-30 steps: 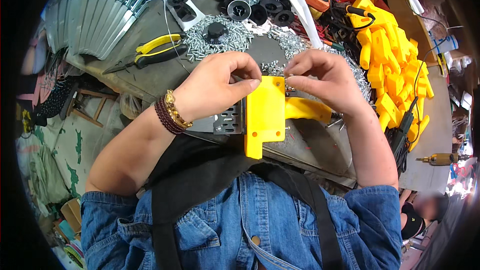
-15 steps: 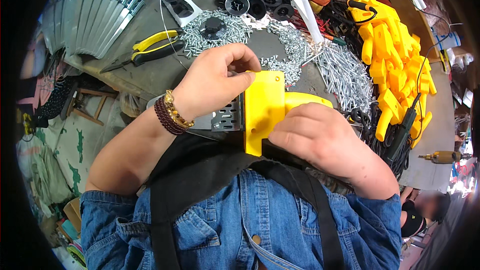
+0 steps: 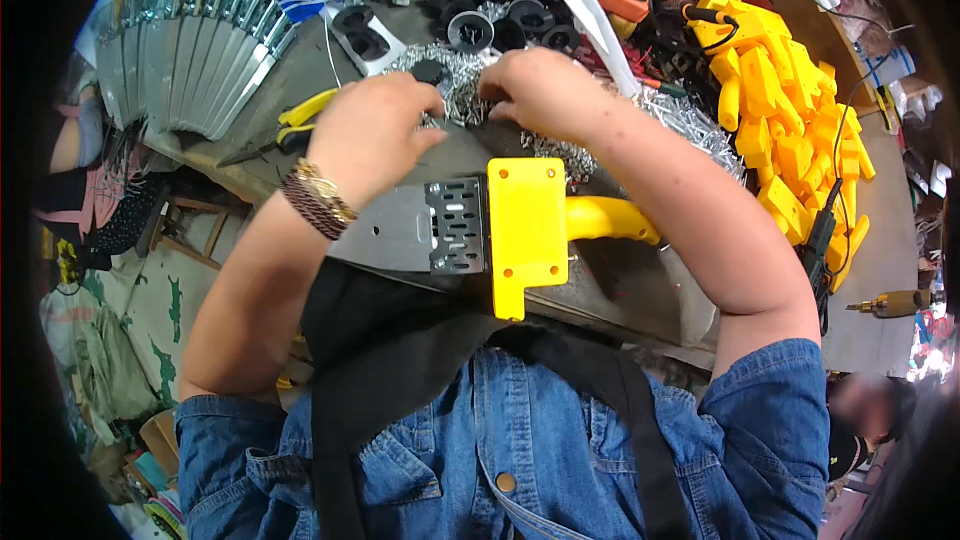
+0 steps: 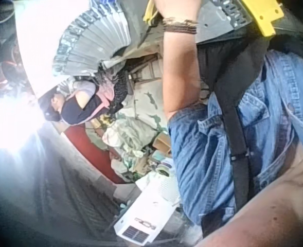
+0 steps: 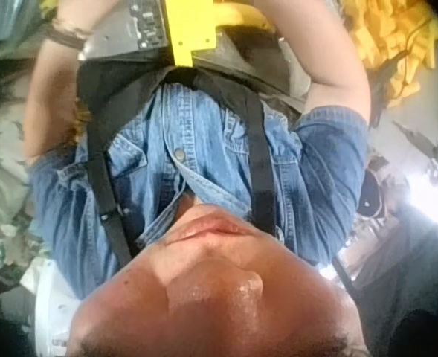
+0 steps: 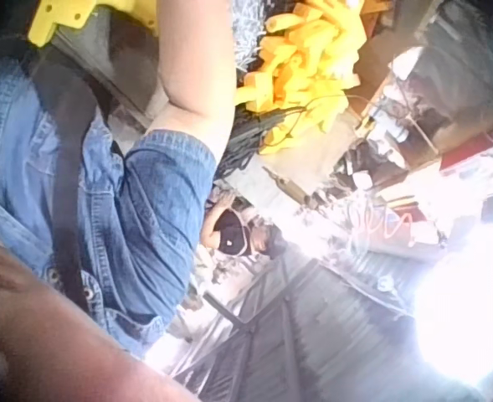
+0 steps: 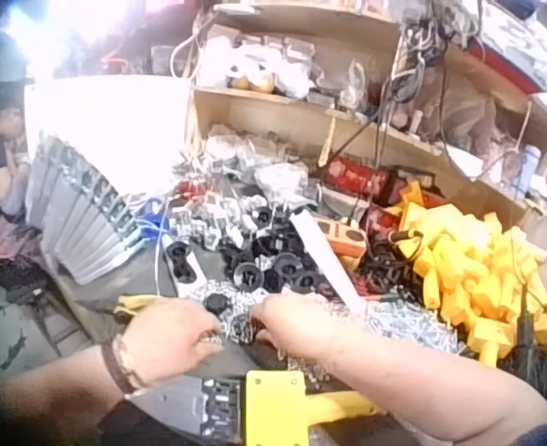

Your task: Assembling and soldering components inside a yellow plastic housing for a handheld device.

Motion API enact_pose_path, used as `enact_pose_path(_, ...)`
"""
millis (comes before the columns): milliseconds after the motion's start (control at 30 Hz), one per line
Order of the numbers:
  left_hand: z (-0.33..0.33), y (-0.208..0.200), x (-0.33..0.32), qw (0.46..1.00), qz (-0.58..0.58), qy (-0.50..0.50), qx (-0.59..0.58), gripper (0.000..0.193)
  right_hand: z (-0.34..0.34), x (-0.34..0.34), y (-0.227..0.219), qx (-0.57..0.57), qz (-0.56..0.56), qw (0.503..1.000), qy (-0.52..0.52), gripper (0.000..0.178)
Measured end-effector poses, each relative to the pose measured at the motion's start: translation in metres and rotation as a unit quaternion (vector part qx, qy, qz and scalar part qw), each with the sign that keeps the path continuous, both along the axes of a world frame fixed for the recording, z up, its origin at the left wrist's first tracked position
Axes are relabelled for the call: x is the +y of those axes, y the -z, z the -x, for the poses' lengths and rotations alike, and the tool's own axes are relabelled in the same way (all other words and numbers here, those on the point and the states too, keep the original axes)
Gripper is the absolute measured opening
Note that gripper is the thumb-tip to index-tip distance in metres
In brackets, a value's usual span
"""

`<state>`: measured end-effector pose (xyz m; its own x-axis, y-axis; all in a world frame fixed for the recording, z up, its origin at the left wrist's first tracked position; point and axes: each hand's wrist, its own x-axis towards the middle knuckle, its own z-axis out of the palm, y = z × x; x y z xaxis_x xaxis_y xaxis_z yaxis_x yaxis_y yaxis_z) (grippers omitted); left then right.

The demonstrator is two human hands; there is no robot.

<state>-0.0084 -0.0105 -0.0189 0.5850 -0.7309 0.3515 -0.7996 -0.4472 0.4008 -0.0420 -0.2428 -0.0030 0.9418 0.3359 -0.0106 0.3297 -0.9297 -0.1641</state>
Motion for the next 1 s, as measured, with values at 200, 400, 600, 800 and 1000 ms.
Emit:
enact_pose_path(200, -0.009, 0.013, -0.020, 0.994, -0.077, 0.033, -0.076, 0.014, -0.001, 0.003, 0.006, 0.087, 0.018, 0.995, 0.040, 0.021)
enact_pose_path(400, -0.004, 0.009, -0.021, 0.988, -0.068, 0.051, -0.126, 0.012, 0.033, 0.000, -0.019, 0.026, -0.164, 0.984, 0.068, 0.012)
enact_pose_path(600, -0.007, 0.016, -0.019, 0.982, -0.097, 0.070, -0.149, 0.011, 0.122, -0.036, -0.057, 0.002, -0.255, 0.963, 0.091, 0.010)
enact_pose_path(800, 0.049, -0.028, -0.018, 0.972, 0.168, 0.130, 0.097, 0.013, 0.204, -0.045, -0.049, -0.062, -0.363, 0.909, 0.193, 0.014)
enact_pose_path(1000, 0.091, -0.019, -0.004, 0.960, 0.173, 0.219, -0.001, 0.020, 0.206, -0.033, -0.021, -0.167, -0.258, 0.946, 0.097, 0.022)
